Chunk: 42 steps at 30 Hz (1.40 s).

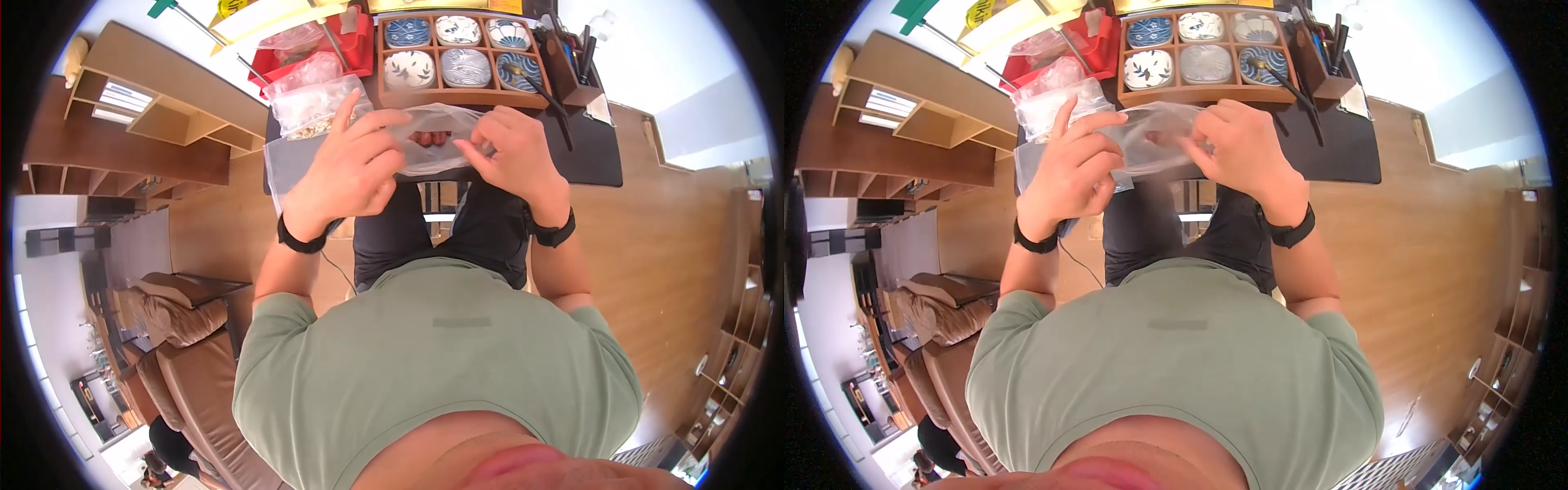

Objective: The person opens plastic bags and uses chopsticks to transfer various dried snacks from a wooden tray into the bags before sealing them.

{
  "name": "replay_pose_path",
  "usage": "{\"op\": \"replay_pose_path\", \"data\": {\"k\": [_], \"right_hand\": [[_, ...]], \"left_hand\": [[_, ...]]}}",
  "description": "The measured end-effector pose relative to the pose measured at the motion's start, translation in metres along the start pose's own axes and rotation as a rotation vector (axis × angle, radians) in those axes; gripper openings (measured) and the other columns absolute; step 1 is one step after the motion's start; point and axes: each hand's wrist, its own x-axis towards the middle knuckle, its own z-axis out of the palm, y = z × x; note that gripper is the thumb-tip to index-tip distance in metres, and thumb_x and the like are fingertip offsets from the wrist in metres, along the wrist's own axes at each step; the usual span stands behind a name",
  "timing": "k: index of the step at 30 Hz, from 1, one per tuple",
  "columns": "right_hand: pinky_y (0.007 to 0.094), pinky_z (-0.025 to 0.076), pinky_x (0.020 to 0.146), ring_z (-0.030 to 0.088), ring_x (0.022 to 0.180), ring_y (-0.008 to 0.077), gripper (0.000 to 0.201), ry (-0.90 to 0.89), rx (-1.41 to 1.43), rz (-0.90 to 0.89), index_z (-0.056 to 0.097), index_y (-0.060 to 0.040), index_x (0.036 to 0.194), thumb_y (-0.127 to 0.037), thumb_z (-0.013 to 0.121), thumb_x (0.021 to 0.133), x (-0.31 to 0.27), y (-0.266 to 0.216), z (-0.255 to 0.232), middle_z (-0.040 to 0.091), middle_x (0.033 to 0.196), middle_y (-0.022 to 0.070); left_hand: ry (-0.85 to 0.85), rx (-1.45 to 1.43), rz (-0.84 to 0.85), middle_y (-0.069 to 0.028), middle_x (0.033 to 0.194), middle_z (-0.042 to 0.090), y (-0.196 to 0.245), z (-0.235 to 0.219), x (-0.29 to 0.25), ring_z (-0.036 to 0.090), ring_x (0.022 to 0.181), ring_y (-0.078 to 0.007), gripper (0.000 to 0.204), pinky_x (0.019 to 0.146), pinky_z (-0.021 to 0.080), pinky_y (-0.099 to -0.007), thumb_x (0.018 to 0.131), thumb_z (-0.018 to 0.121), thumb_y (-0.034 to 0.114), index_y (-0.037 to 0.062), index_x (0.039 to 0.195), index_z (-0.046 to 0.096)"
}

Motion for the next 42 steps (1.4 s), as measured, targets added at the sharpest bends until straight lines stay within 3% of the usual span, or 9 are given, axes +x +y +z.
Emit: {"op": "replay_pose_path", "data": {"k": [6, 11, 16, 22, 28, 32, 34, 36, 42], "right_hand": [[0.039, 0.048, 0.06, 0.059, 0.072, 0.0272, 0.02, -0.002, 0.089, 0.004, 0.059, -0.0089, 0.077, -0.009, 0.08, 0.075, -0.001, -0.002, 0.018, 0.059, 0.073, 0.0063], [0.0398, 0.05, 0.065, 0.061, 0.078, 0.0299, 0.018, 0.0, 0.035, 0.047, 0.062, -0.0073, 0.082, -0.009, 0.079, 0.077, -0.014, 0.018, 0.055, 0.061, 0.08, 0.0079], [0.0411, 0.054, 0.071, 0.062, 0.088, 0.0299, 0.011, -0.107, -0.035, 0.154, 0.064, -0.0087, 0.089, -0.01, 0.073, 0.083, -0.026, 0.015, 0.049, 0.064, 0.088, 0.0061], [0.0401, 0.053, 0.09, 0.06, 0.11, 0.0344, 0.028, 0.123, 0.203, -0.037, 0.069, -0.0071, 0.109, 0.003, 0.065, 0.083, -0.04, 0.022, 0.032, 0.071, 0.118, 0.0054], [0.0397, 0.055, 0.089, 0.064, 0.105, 0.0333, 0.026, 0.25, 0.171, -0.027, 0.073, -0.0044, 0.096, 0.009, 0.063, 0.077, -0.054, 0.034, 0.017, 0.074, 0.109, 0.0073], [0.037, 0.055, 0.077, 0.067, 0.087, 0.029, 0.016, 0.542, 0.016, 0.104, 0.068, -0.0045, 0.087, 0.005, 0.067, 0.074, -0.058, 0.038, 0.005, 0.07, 0.092, 0.0105], [0.0368, 0.054, 0.073, 0.066, 0.081, 0.029, 0.011, 0.741, -0.081, 0.393, 0.066, -0.0052, 0.088, 0.0, 0.071, 0.079, -0.077, 0.071, 0.003, 0.067, 0.086, 0.0109], [0.0398, 0.054, 0.08, 0.066, 0.088, 0.0309, 0.017, 0.654, -0.306, 0.743, 0.067, -0.0046, 0.094, -0.012, 0.075, 0.08, -0.091, 0.095, -0.016, 0.068, 0.092, 0.0115], [0.0452, 0.048, 0.099, 0.06, 0.113, 0.0335, 0.049, 0.321, -0.495, 0.939, 0.065, -0.0023, 0.115, -0.036, 0.078, 0.082, -0.124, 0.163, -0.018, 0.067, 0.112, 0.0139]], "left_hand": [[-0.018, 0.0, -0.215, -0.0106, 0.114, 0.064, 0.012, 0.015, -0.018, 0.05, 0.132, -0.0367, 0.019, 0.11, 0.026, -0.0738, 0.067, 0.065, 0.003, 0.0046, 0.086, 0.066], [-0.07, -0.033, -0.423, -0.0189, 0.139, 0.053, -0.003, 0.051, -0.027, 0.046, 0.133, -0.0446, 0.035, 0.113, 0.034, -0.0607, 0.07, 0.075, 0.01, 0.0044, 0.103, 0.067], [-0.074, -0.223, -0.498, -0.0224, 0.133, 0.052, -0.012, 0.077, -0.036, 0.053, 0.124, -0.0422, 0.026, 0.104, 0.044, -0.0504, 0.073, 0.071, 0.001, 0.0032, 0.097, 0.062], [0.164, -0.314, -0.488, -0.0181, 0.124, 0.054, -0.012, 0.079, -0.024, 0.061, 0.114, -0.033, 0.018, 0.097, 0.049, -0.0442, 0.075, 0.067, -0.007, 0.0028, 0.087, 0.057], [0.257, -0.356, -0.46, -0.0186, 0.128, 0.054, -0.005, 0.076, -0.017, 0.061, 0.116, -0.0323, 0.017, 0.098, 0.051, -0.0435, 0.073, 0.067, -0.009, 0.0015, 0.084, 0.062], [0.254, -0.329, -0.266, -0.0229, 0.127, 0.053, -0.005, 0.068, -0.011, 0.059, 0.117, -0.0357, 0.017, 0.101, 0.049, -0.0448, 0.07, 0.068, -0.007, 0.0007, 0.084, 0.063], [0.228, -0.305, -0.247, -0.0236, 0.127, 0.052, -0.003, 0.061, -0.006, 0.058, 0.118, -0.0368, 0.018, 0.102, 0.049, -0.046, 0.069, 0.069, -0.005, 0.0009, 0.086, 0.064], [0.231, -0.303, -0.237, -0.0248, 0.128, 0.052, -0.001, 0.055, -0.007, 0.058, 0.117, -0.0385, 0.02, 0.1, 0.05, -0.0461, 0.068, 0.071, -0.003, 0.001, 0.087, 0.064], [0.241, -0.314, -0.259, -0.0256, 0.129, 0.051, 0.001, 0.067, -0.011, 0.057, 0.118, -0.0402, 0.025, 0.099, 0.05, -0.0469, 0.069, 0.079, 0.003, 0.0014, 0.09, 0.066]]}}
